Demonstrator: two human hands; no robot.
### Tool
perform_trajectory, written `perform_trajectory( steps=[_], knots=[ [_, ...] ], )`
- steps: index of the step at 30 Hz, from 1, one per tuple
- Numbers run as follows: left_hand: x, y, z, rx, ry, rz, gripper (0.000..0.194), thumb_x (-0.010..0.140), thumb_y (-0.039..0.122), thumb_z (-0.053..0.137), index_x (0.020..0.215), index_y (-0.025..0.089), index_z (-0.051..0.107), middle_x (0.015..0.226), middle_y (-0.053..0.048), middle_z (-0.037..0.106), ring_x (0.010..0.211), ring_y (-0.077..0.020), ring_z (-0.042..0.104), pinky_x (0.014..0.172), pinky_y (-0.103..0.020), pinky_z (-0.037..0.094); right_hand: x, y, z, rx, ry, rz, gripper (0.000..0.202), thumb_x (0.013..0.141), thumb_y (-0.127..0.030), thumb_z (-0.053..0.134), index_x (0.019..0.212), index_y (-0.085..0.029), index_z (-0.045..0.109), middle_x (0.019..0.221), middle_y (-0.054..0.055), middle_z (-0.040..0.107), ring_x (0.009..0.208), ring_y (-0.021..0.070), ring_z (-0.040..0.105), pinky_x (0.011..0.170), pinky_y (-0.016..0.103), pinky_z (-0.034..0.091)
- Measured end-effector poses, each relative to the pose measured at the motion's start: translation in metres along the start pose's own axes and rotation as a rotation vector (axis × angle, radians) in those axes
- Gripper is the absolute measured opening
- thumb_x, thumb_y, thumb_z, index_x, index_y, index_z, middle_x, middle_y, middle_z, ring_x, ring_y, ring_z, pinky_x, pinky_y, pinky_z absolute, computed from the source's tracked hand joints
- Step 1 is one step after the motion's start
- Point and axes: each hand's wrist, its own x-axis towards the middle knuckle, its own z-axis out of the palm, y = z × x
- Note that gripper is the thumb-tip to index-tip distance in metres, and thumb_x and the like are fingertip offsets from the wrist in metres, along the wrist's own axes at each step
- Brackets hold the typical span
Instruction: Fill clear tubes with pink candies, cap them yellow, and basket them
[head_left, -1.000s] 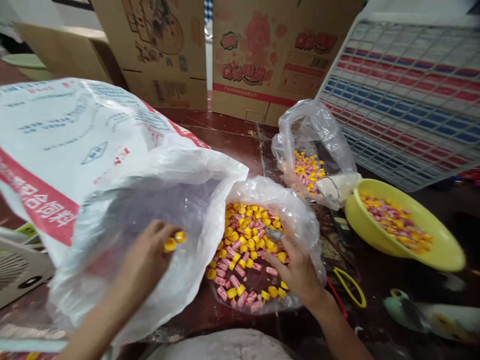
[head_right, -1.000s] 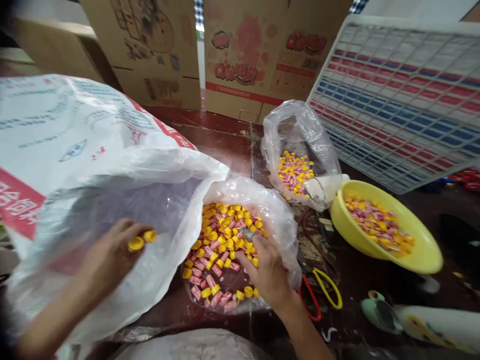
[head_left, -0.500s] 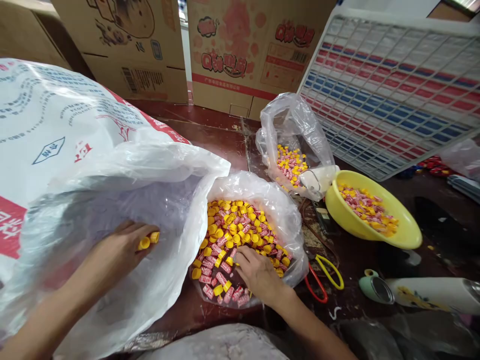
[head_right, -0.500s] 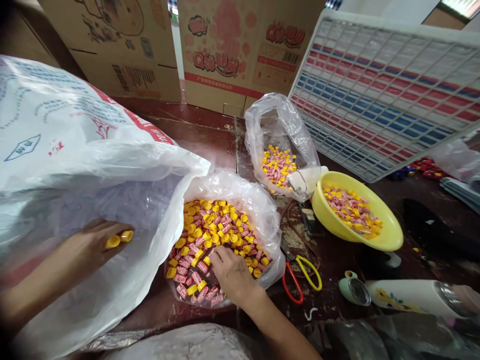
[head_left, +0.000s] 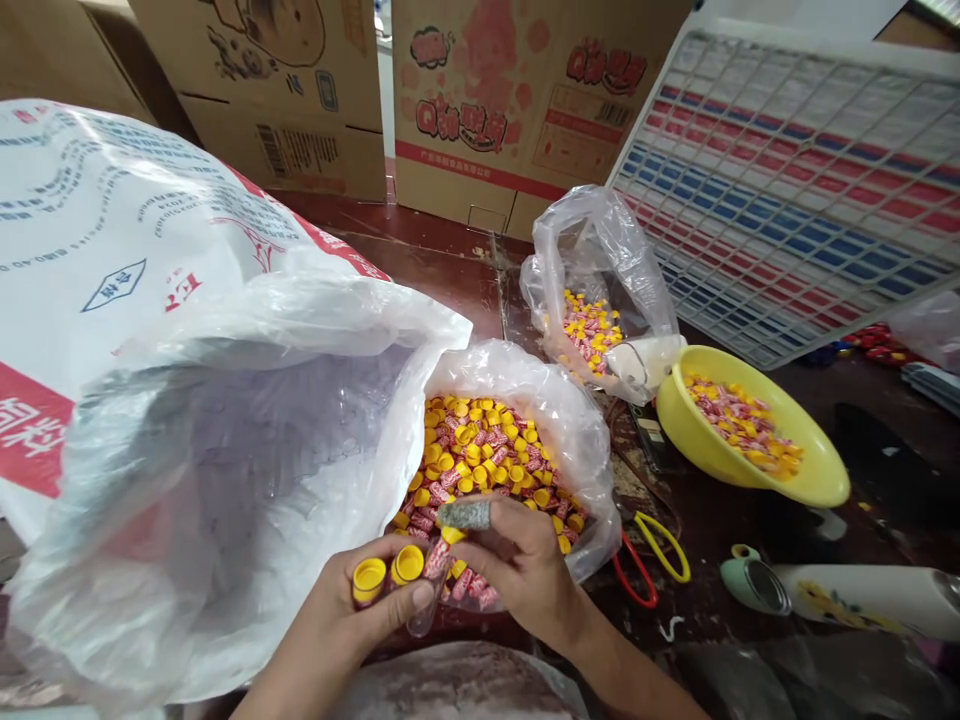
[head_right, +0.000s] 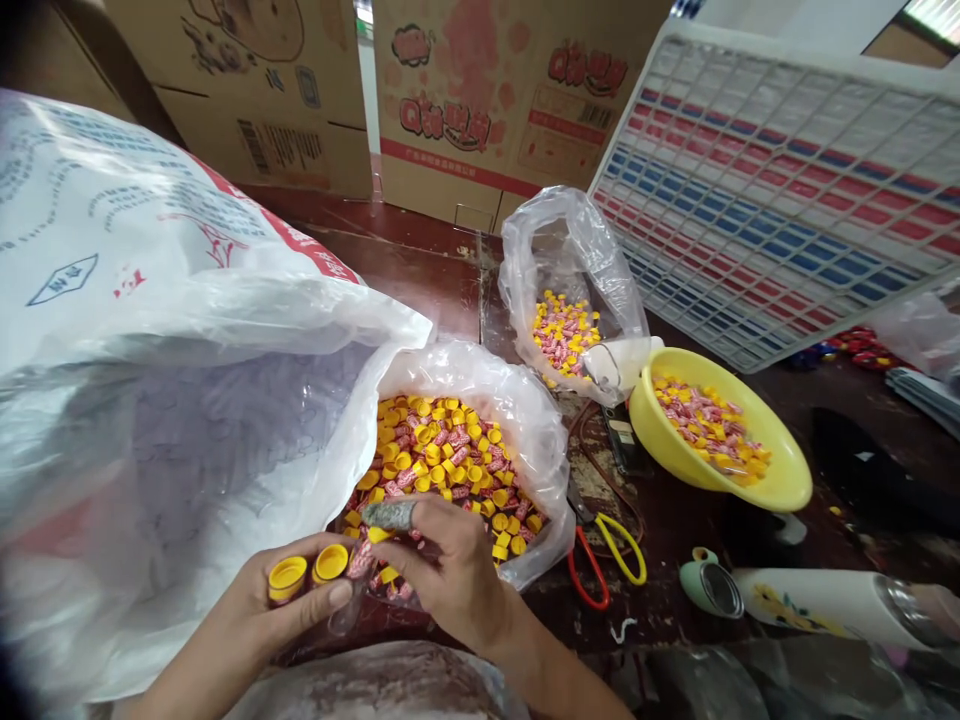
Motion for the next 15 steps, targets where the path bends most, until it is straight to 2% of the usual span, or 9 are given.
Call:
perform_trajectory(
  steps=[2, 4, 6, 7, 11, 15],
  knots=[
    [0.0, -0.001, 0.001, -0.056, -0.026, -0.007, 0.035, 0.071, 0.051, 0.086, 0.08, 0.018, 0.076, 0.069, 0.001, 0.064, 0.064, -0.014, 0.054, 0.062, -0.022, 0.044, 0.002, -0.003, -0.001, -0.076, -0.11, -0.102, 0.031, 0.096, -0.042, 0.07, 0.12, -0.021, 0.072, 0.113, 0.01, 0.077, 0.108, 0.0245, 0.072, 0.098, 0.038, 0.059],
    [0.0, -0.005, 0.001, -0.143, -0.034, -0.027, 0.036, 0.071, 0.051, 0.086, 0.082, 0.018, 0.076, 0.075, -0.001, 0.07, 0.069, -0.0165, 0.06, 0.067, -0.024, 0.048, 0.0, -0.002, 0.001, -0.155, -0.178, -0.19, 0.06, 0.086, -0.05, 0.079, 0.134, -0.018, 0.062, 0.13, 0.015, 0.071, 0.125, 0.0304, 0.065, 0.109, 0.045, 0.053],
    [0.001, -0.008, 0.002, -0.247, -0.022, -0.058, 0.037, 0.07, 0.049, 0.088, 0.087, 0.018, 0.076, 0.081, -0.003, 0.074, 0.076, -0.0197, 0.065, 0.074, -0.027, 0.052, -0.004, 0.001, 0.007, -0.255, -0.162, -0.253, 0.086, 0.074, -0.052, 0.088, 0.143, -0.016, 0.052, 0.136, 0.019, 0.066, 0.131, 0.0345, 0.06, 0.113, 0.05, 0.049],
    [0.002, -0.01, 0.002, -0.291, -0.021, -0.071, 0.038, 0.069, 0.048, 0.089, 0.089, 0.018, 0.077, 0.082, -0.004, 0.075, 0.078, -0.0208, 0.067, 0.076, -0.029, 0.054, -0.006, 0.003, 0.011, -0.302, -0.136, -0.272, 0.09, 0.072, -0.049, 0.09, 0.144, -0.016, 0.048, 0.135, 0.019, 0.065, 0.132, 0.0351, 0.059, 0.112, 0.051, 0.049],
    [0.006, -0.014, 0.005, -0.378, -0.062, -0.067, 0.039, 0.069, 0.046, 0.09, 0.093, 0.017, 0.078, 0.079, -0.004, 0.075, 0.076, -0.0197, 0.068, 0.074, -0.029, 0.055, -0.01, 0.009, 0.027, -0.371, -0.019, -0.297, 0.076, 0.071, -0.04, 0.088, 0.134, -0.021, 0.049, 0.119, 0.014, 0.069, 0.122, 0.0337, 0.063, 0.105, 0.051, 0.054],
    [-0.002, -0.013, 0.008, -0.363, -0.094, 0.015, 0.044, 0.067, 0.047, 0.091, 0.097, 0.018, 0.076, 0.084, -0.004, 0.075, 0.084, -0.0213, 0.068, 0.08, -0.029, 0.053, -0.008, 0.007, 0.036, -0.353, -0.04, -0.334, 0.072, 0.072, -0.04, 0.087, 0.131, -0.024, 0.048, 0.114, 0.012, 0.069, 0.114, 0.0347, 0.066, 0.1, 0.054, 0.056]
  ],
)
